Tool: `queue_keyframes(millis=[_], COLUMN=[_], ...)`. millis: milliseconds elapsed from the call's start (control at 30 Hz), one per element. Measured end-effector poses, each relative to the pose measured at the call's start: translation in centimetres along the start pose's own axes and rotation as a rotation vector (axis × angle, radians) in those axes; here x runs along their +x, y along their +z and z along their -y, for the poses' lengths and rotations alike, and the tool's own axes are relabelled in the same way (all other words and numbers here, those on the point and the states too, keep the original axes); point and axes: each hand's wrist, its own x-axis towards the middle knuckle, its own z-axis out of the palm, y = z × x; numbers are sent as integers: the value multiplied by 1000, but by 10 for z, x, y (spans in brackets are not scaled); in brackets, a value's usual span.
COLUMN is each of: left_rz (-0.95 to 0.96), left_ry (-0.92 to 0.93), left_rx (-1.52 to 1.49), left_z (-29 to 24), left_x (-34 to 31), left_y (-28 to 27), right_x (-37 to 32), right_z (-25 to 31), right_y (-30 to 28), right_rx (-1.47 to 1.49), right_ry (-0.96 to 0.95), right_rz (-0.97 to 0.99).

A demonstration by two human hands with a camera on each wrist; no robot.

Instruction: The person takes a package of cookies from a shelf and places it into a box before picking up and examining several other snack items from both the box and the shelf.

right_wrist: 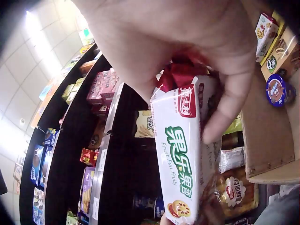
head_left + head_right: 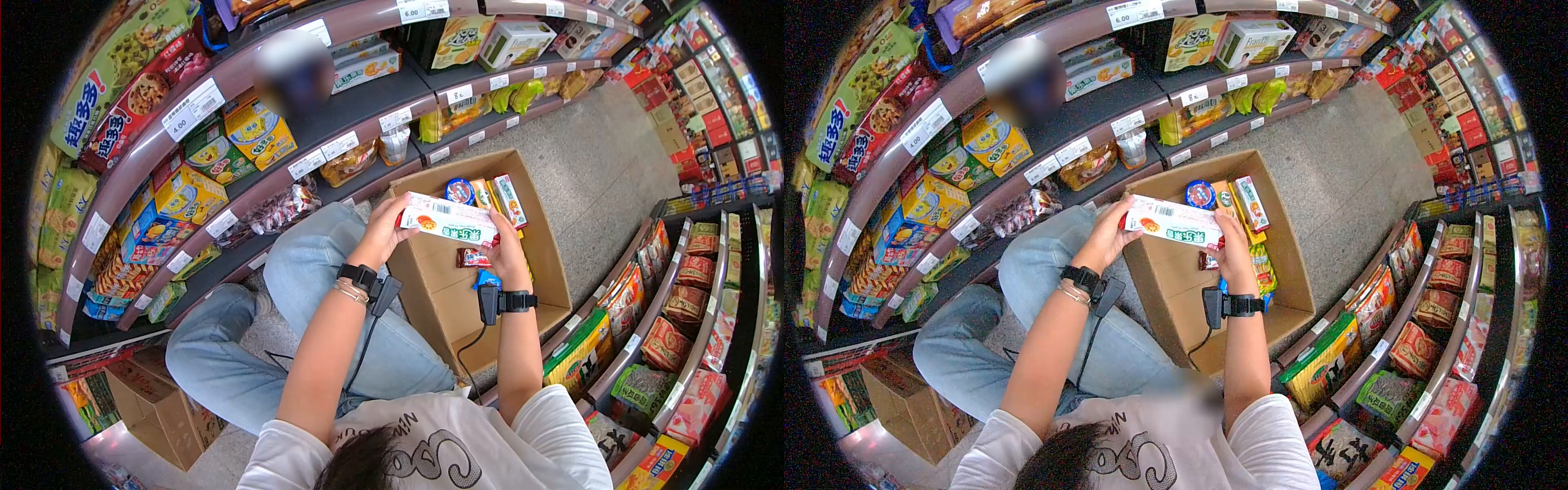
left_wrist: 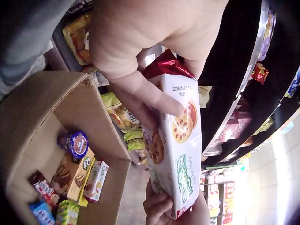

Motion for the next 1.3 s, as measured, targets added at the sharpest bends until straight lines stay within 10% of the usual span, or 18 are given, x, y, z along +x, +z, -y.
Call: queue_keyframes(millis=[1300], left_rz=[-83], left_ry=[229], left_rx=[-140], left_z=[19], left_x=[14], left_y=[-3], right_x=[-4], right_z=[-26], right_y=[31], right_rx=[-375], right_ry=[-461], right_rz=[81])
